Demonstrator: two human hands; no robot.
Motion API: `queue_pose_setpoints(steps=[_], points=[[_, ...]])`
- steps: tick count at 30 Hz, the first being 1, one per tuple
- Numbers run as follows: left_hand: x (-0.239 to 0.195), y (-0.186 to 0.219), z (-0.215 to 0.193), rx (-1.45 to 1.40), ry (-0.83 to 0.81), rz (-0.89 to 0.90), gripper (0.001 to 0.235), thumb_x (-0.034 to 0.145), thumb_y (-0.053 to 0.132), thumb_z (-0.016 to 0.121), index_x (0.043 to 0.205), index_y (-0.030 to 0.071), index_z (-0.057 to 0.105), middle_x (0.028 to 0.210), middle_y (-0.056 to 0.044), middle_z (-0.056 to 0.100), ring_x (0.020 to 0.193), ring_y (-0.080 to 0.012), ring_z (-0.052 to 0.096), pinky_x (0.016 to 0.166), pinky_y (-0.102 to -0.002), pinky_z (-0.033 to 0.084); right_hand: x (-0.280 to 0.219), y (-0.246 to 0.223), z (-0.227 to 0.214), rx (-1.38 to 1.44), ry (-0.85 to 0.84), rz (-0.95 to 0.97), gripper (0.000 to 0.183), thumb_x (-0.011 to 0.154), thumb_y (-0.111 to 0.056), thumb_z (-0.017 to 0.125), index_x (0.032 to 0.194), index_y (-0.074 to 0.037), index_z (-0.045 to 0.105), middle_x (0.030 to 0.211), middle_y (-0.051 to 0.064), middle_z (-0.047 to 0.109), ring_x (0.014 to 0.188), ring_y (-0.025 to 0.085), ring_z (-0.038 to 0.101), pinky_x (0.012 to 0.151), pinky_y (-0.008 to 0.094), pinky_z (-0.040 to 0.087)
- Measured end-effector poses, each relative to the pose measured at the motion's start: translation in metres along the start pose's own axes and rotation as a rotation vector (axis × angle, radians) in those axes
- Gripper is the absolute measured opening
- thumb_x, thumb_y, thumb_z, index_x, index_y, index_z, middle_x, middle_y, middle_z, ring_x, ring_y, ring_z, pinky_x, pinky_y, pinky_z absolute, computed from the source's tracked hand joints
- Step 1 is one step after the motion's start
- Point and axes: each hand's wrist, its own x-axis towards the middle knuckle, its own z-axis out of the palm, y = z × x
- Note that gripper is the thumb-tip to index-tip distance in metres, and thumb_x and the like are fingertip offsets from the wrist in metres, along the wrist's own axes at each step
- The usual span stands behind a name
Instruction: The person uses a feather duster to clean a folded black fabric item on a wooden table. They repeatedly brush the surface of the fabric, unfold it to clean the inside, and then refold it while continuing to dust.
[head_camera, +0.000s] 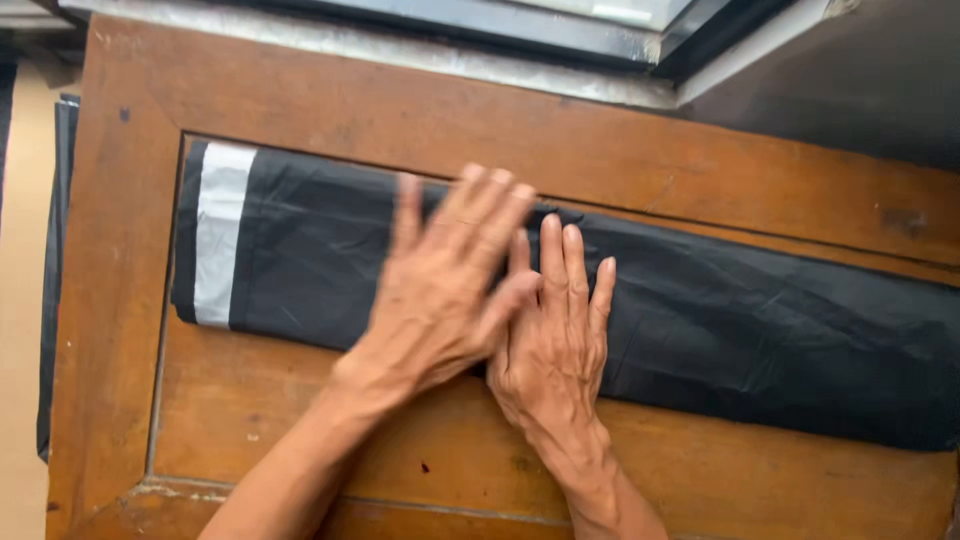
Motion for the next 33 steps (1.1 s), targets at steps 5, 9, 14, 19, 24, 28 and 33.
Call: queue_pose_setpoints(steps=[5,9,14,19,24,28,33], points=[[-0.007,-0.001,0.016,0.13,-0.041,0.022,0.06,0.1,0.053,0.029,0.148,0.017,0.038,0.153,-0.006,0.036,0.144,-0.0256,0.028,0.116,-0.053,0.006,0.003,0.012,-0.003,-0.028,-0.076,-0.02,0.052,0.098,-0.023,0.03,0.148,-0.007,0.035,0.154,0.011,0.032,0.144,0.026,0.029,0.118,0.049,0.015],[-0.009,-0.004,0.021,0.197,-0.019,0.024,0.062,0.099,0.054,0.043,0.147,0.016,0.039,0.153,-0.005,0.035,0.143,-0.0257,0.028,0.116,-0.054,0.01,-0.002,0.058,-0.016,-0.235,-0.128,-0.074,0.063,0.099,-0.042,0.043,0.151,-0.009,0.03,0.157,0.013,0.026,0.145,0.029,0.026,0.115,0.053,0.02],[-0.007,-0.005,0.021,0.218,-0.003,0.034,0.061,0.098,0.052,0.047,0.148,0.017,0.039,0.154,-0.004,0.035,0.144,-0.0244,0.026,0.116,-0.054,0.01,-0.013,0.124,-0.043,-0.214,-0.133,0.164,0.063,0.101,-0.042,0.03,0.151,-0.004,0.022,0.156,0.019,0.024,0.143,0.037,0.024,0.111,0.059,0.015],[-0.01,-0.006,0.022,0.267,0.0,0.048,0.061,0.098,0.05,0.047,0.148,0.017,0.04,0.154,-0.004,0.034,0.143,-0.0238,0.026,0.115,-0.053,0.01,-0.018,0.125,-0.035,-0.264,-0.027,0.153,0.063,0.103,-0.042,0.033,0.151,-0.001,0.029,0.154,0.02,0.032,0.141,0.037,0.03,0.11,0.06,0.019],[-0.01,0.007,0.013,0.222,0.139,-0.014,0.062,0.095,0.05,0.054,0.136,0.003,0.053,0.141,-0.023,0.049,0.136,-0.0365,0.039,0.112,-0.061,0.011,-0.017,0.091,-0.027,-0.243,0.006,0.179,0.069,0.101,-0.048,0.029,0.149,0.001,0.031,0.154,0.021,0.031,0.142,0.035,0.028,0.113,0.058,0.014],[-0.01,0.02,0.021,0.182,0.031,0.076,0.062,0.096,0.053,0.05,0.145,0.015,0.044,0.152,-0.014,0.036,0.142,-0.0308,0.029,0.113,-0.059,0.007,-0.016,0.072,-0.024,-0.286,0.059,0.126,0.065,0.101,-0.044,0.039,0.147,0.001,0.036,0.152,0.021,0.034,0.14,0.035,0.033,0.112,0.057,0.021],[-0.012,0.016,0.026,0.245,-0.018,0.067,0.062,0.095,0.057,0.046,0.146,0.022,0.042,0.153,-0.006,0.034,0.143,-0.0286,0.028,0.115,-0.055,0.014,-0.013,0.08,-0.033,-0.268,0.025,0.101,0.067,0.097,-0.049,0.044,0.147,-0.004,0.04,0.151,0.018,0.039,0.137,0.034,0.039,0.109,0.056,0.027]])
